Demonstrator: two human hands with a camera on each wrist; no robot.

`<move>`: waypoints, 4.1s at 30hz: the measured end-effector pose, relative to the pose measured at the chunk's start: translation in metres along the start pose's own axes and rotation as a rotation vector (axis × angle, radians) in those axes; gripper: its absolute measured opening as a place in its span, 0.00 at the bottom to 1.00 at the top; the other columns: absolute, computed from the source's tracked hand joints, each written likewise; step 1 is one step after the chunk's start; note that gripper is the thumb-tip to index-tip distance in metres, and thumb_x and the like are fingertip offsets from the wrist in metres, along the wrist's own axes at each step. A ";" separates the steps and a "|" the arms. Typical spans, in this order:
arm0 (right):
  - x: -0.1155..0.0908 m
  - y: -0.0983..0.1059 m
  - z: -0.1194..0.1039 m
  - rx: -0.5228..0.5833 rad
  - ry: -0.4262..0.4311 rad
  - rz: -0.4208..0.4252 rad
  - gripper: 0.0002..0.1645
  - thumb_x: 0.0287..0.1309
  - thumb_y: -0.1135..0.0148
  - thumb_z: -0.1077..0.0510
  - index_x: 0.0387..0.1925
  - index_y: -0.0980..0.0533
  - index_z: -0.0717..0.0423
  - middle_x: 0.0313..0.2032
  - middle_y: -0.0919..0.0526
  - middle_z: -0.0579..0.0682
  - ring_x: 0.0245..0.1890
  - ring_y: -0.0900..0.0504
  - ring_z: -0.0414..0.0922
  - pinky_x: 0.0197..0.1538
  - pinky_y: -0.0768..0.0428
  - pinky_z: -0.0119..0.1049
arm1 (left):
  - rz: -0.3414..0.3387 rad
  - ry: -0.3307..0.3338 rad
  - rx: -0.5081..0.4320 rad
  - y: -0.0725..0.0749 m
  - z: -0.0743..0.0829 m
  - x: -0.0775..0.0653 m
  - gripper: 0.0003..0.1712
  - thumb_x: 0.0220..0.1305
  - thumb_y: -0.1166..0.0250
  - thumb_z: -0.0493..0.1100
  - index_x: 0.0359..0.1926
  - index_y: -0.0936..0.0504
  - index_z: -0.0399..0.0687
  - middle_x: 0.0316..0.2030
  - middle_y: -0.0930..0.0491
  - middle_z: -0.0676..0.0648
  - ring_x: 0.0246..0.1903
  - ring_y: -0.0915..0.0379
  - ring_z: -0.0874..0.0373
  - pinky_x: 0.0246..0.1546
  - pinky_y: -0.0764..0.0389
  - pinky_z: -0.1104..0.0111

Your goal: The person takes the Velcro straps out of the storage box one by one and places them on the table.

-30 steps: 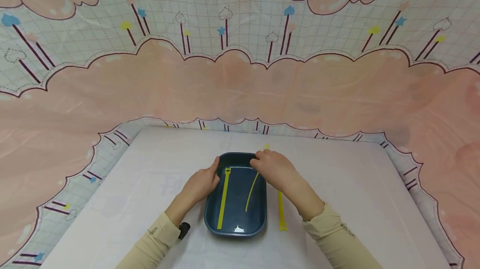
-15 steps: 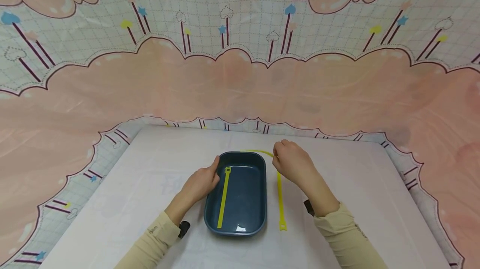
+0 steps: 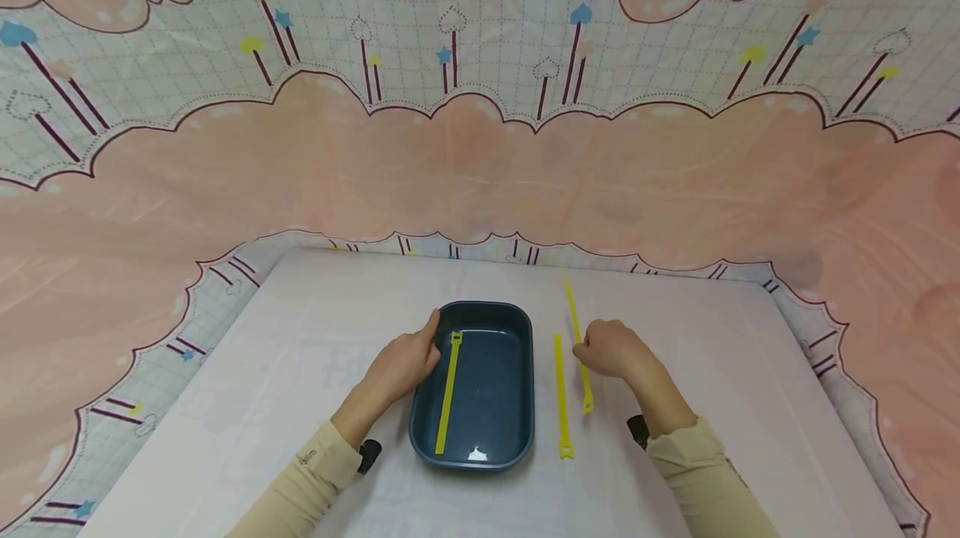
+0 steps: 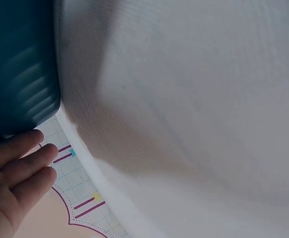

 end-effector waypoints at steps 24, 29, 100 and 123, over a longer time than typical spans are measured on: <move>-0.001 -0.050 0.031 -0.023 -0.154 -0.217 0.09 0.58 0.42 0.58 0.32 0.25 0.63 0.24 0.26 0.51 0.26 0.28 0.46 0.32 0.31 0.38 | 0.002 -0.002 0.018 0.000 0.002 0.001 0.33 0.66 0.43 0.39 0.70 0.37 0.33 0.15 0.36 0.52 0.12 0.41 0.61 0.15 0.39 0.72; -0.002 -0.051 0.030 -0.041 -0.168 -0.216 0.09 0.58 0.41 0.59 0.31 0.25 0.63 0.24 0.26 0.51 0.25 0.28 0.45 0.32 0.31 0.38 | -0.010 0.009 0.014 0.001 0.002 0.000 0.33 0.66 0.43 0.38 0.70 0.38 0.33 0.15 0.36 0.52 0.12 0.41 0.61 0.15 0.39 0.72; 0.042 -0.099 -0.140 -0.575 0.520 -0.084 0.23 0.61 0.35 0.59 0.58 0.21 0.43 0.44 0.20 0.48 0.40 0.22 0.43 0.44 0.19 0.37 | -0.010 -0.022 -0.007 0.002 -0.002 -0.003 0.34 0.66 0.42 0.38 0.70 0.38 0.32 0.16 0.35 0.52 0.12 0.41 0.62 0.14 0.39 0.72; 0.040 -0.106 -0.129 -0.610 0.568 -0.067 0.13 0.59 0.33 0.58 0.47 0.18 0.46 0.37 0.18 0.47 0.34 0.22 0.41 0.39 0.19 0.35 | 0.021 -0.050 0.002 0.003 -0.001 -0.004 0.33 0.65 0.43 0.37 0.70 0.37 0.32 0.17 0.34 0.51 0.13 0.41 0.61 0.14 0.38 0.70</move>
Point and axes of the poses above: each hand's wrist, its own x-axis towards the middle knuckle, its own y-axis out of the back of the hand, z = x × y, the point moved 4 cm from there along x, towards the middle knuckle
